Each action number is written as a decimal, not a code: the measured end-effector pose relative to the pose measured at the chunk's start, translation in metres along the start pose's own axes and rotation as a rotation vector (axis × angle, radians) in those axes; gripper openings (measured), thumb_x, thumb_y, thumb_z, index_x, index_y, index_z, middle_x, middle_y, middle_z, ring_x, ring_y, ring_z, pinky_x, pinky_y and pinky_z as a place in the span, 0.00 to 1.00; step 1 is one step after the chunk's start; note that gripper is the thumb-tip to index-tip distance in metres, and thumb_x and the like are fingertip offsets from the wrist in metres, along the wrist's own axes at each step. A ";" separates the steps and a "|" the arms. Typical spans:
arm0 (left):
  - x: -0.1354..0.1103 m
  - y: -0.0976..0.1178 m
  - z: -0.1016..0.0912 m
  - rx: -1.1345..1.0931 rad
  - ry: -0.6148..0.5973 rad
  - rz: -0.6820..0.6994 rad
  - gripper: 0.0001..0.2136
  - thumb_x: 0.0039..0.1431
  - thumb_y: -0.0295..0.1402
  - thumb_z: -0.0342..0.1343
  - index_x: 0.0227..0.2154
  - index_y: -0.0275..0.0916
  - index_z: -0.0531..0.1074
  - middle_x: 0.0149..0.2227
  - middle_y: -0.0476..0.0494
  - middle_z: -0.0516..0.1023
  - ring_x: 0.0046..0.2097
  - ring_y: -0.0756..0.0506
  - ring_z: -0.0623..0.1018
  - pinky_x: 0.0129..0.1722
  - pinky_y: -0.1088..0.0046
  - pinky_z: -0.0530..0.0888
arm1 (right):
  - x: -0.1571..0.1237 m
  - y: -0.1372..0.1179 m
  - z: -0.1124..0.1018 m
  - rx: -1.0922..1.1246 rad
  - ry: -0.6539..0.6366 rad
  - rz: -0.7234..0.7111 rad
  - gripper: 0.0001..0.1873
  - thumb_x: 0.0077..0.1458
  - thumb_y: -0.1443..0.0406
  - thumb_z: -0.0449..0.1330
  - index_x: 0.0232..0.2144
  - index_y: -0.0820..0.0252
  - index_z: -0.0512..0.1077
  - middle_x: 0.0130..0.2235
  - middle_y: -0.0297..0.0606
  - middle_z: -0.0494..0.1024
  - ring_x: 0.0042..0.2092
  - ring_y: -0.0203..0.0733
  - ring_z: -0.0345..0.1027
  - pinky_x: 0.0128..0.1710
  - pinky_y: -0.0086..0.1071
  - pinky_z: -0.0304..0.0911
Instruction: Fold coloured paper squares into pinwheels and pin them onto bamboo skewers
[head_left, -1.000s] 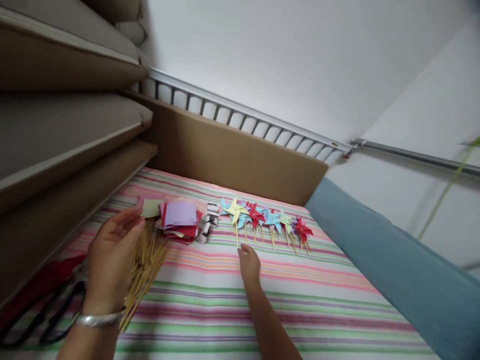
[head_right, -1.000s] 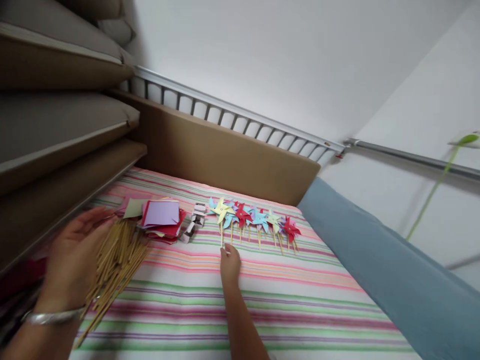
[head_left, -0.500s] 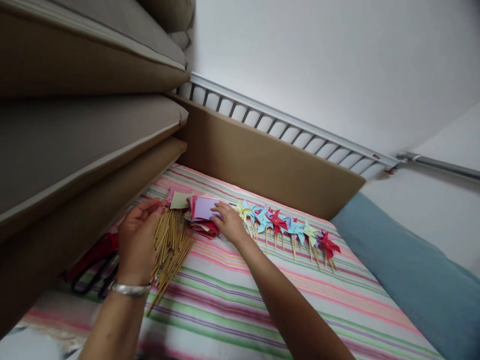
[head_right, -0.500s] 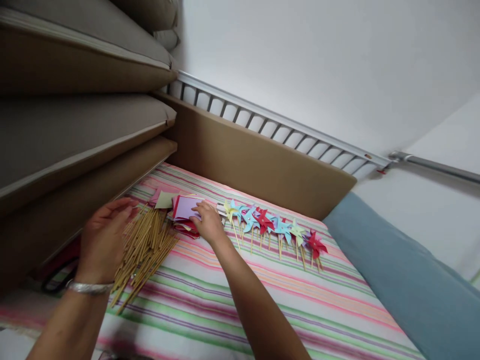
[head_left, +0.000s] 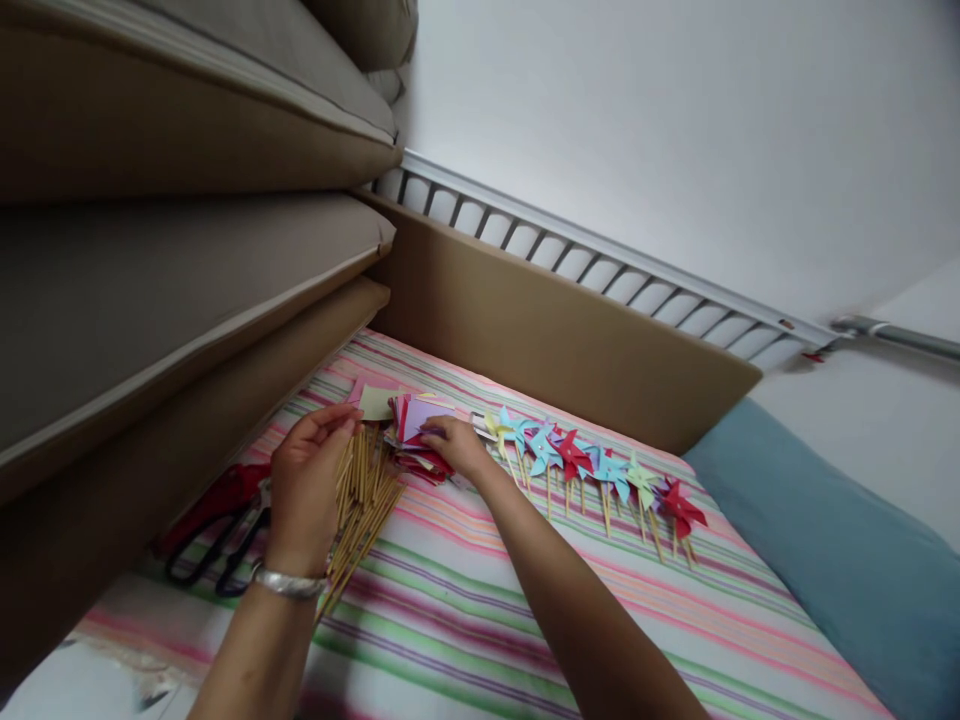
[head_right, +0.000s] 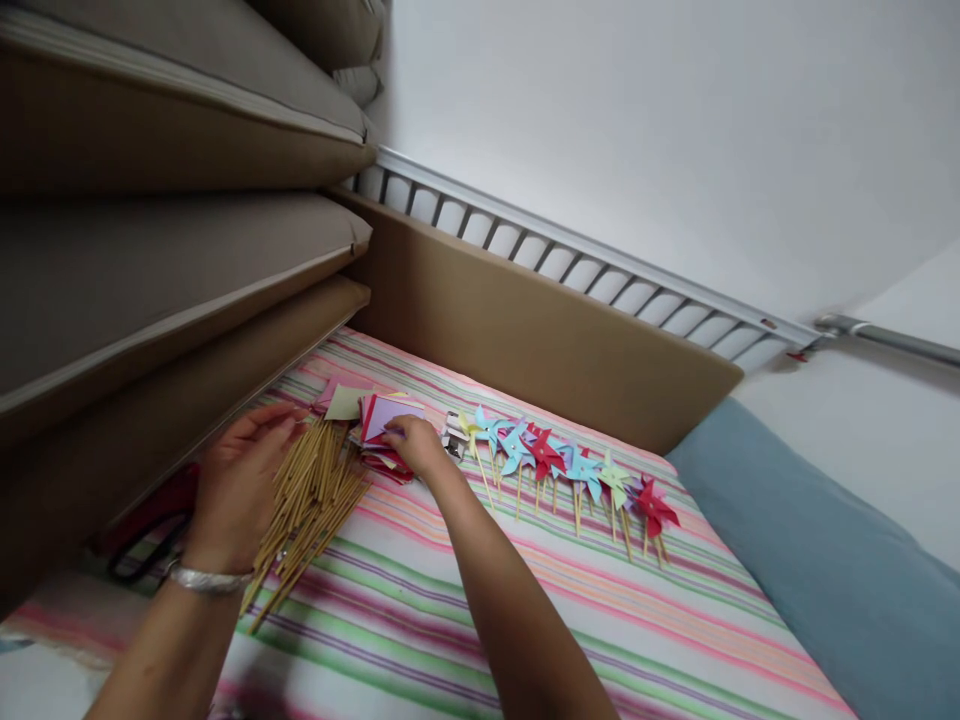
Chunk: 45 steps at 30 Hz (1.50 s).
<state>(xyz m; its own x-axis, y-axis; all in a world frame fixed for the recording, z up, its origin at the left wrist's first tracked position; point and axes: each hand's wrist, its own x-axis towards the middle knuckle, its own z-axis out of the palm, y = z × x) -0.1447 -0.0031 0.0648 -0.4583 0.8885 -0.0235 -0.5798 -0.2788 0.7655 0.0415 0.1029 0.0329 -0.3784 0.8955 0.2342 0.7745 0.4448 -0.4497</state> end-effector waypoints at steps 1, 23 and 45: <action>-0.001 -0.001 0.002 -0.005 -0.007 -0.011 0.11 0.43 0.32 0.63 0.33 0.39 0.74 0.33 0.50 0.78 0.33 0.52 0.75 0.35 0.77 0.70 | 0.001 0.000 -0.001 0.013 0.013 -0.003 0.07 0.50 0.66 0.59 0.32 0.56 0.77 0.34 0.34 0.80 0.37 0.39 0.72 0.40 0.29 0.62; -0.047 -0.101 0.070 -0.117 -0.081 -0.660 0.07 0.51 0.22 0.55 0.34 0.34 0.74 0.33 0.44 0.80 0.32 0.49 0.78 0.31 0.75 0.77 | -0.149 0.006 -0.015 0.249 0.635 0.030 0.14 0.55 0.65 0.56 0.43 0.50 0.74 0.58 0.40 0.65 0.58 0.49 0.56 0.56 0.48 0.54; -0.066 -0.120 0.080 -0.223 -0.548 -0.695 0.16 0.53 0.43 0.56 0.39 0.38 0.75 0.44 0.40 0.77 0.48 0.41 0.73 0.48 0.62 0.70 | -0.142 0.036 -0.028 1.274 0.718 0.593 0.28 0.44 0.66 0.62 0.50 0.60 0.64 0.28 0.31 0.75 0.30 0.37 0.69 0.29 0.30 0.65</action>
<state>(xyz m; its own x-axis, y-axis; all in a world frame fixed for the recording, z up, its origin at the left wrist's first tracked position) 0.0089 0.0012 0.0265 0.3937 0.9157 -0.0808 -0.7485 0.3703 0.5501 0.1372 -0.0083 0.0074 0.4077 0.9115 -0.0548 -0.3382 0.0950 -0.9363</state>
